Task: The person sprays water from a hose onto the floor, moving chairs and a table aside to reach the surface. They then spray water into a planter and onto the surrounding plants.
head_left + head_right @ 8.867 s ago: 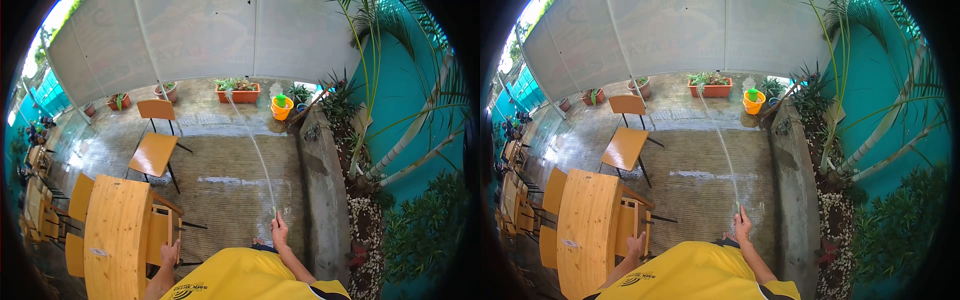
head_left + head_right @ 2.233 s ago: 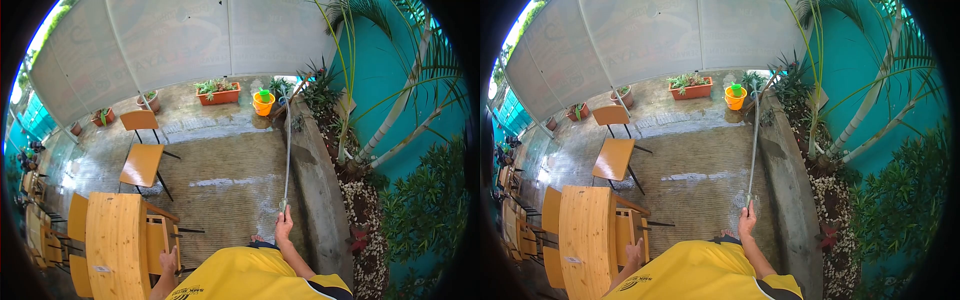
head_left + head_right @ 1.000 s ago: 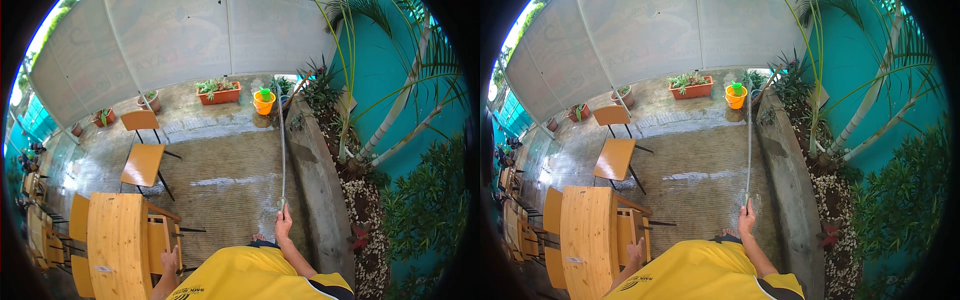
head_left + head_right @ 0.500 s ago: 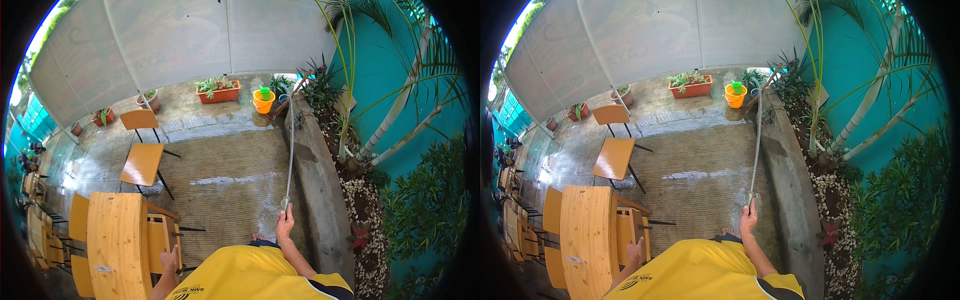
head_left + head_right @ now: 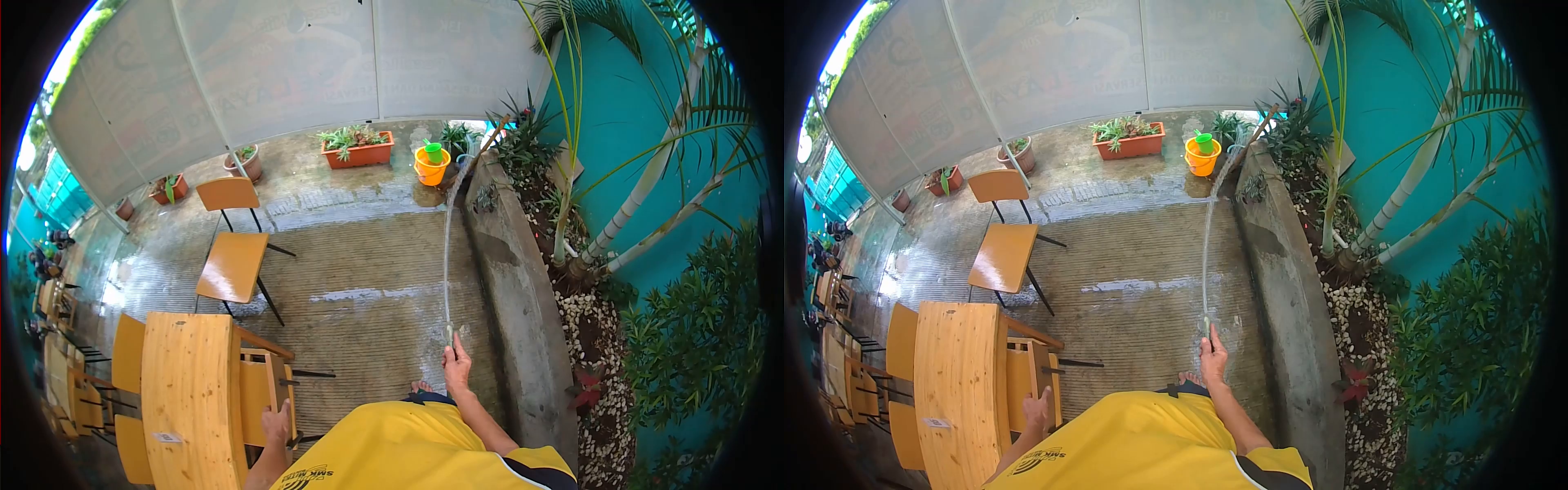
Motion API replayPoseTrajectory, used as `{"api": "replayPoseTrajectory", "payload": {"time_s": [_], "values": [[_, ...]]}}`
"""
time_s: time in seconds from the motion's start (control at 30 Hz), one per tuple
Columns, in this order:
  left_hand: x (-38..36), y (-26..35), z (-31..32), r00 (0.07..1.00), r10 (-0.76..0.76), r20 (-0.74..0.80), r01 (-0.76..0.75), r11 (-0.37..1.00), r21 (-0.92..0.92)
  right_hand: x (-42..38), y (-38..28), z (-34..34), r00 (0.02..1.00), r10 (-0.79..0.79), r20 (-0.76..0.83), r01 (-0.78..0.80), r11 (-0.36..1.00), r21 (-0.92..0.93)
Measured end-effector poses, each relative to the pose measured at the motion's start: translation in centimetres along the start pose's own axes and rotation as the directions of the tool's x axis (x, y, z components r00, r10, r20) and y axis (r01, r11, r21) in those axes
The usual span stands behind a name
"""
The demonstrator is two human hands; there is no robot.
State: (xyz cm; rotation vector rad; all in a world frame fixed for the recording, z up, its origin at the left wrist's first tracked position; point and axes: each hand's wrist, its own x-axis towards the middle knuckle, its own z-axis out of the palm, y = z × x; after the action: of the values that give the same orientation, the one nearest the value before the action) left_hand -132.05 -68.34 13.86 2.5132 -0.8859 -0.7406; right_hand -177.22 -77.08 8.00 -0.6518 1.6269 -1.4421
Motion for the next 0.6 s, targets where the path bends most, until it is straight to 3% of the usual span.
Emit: {"api": "replayPoseTrajectory", "payload": {"time_s": [0.07, 0.17, 0.5, 0.6], "values": [[0.0, -0.1, 0.0, 1.0, 0.009, -0.006, -0.009, 1.0, -0.003, -0.5, -0.4, 0.5, 0.994, 0.03, 0.108, -0.03, 1.0, -0.005], [0.6, -0.9, 0.5, 1.0, 0.014, -0.013, -0.014, 1.0, -0.013, -0.8, -0.9, 0.6, 0.99, 0.028, 0.136, -0.023, 0.999, -0.036], [0.2, -0.5, 0.4, 0.998, 0.053, -0.042, -0.054, 0.998, -0.033, -0.5, -0.6, 0.3, 0.995, 0.045, 0.092, -0.044, 0.999, -0.014], [-1.8, 2.4, -1.0, 1.0, -0.012, -0.029, 0.013, 1.0, 0.027, -0.5, -0.6, 0.3, 0.994, 0.047, 0.102, -0.047, 0.999, -0.003]]}}
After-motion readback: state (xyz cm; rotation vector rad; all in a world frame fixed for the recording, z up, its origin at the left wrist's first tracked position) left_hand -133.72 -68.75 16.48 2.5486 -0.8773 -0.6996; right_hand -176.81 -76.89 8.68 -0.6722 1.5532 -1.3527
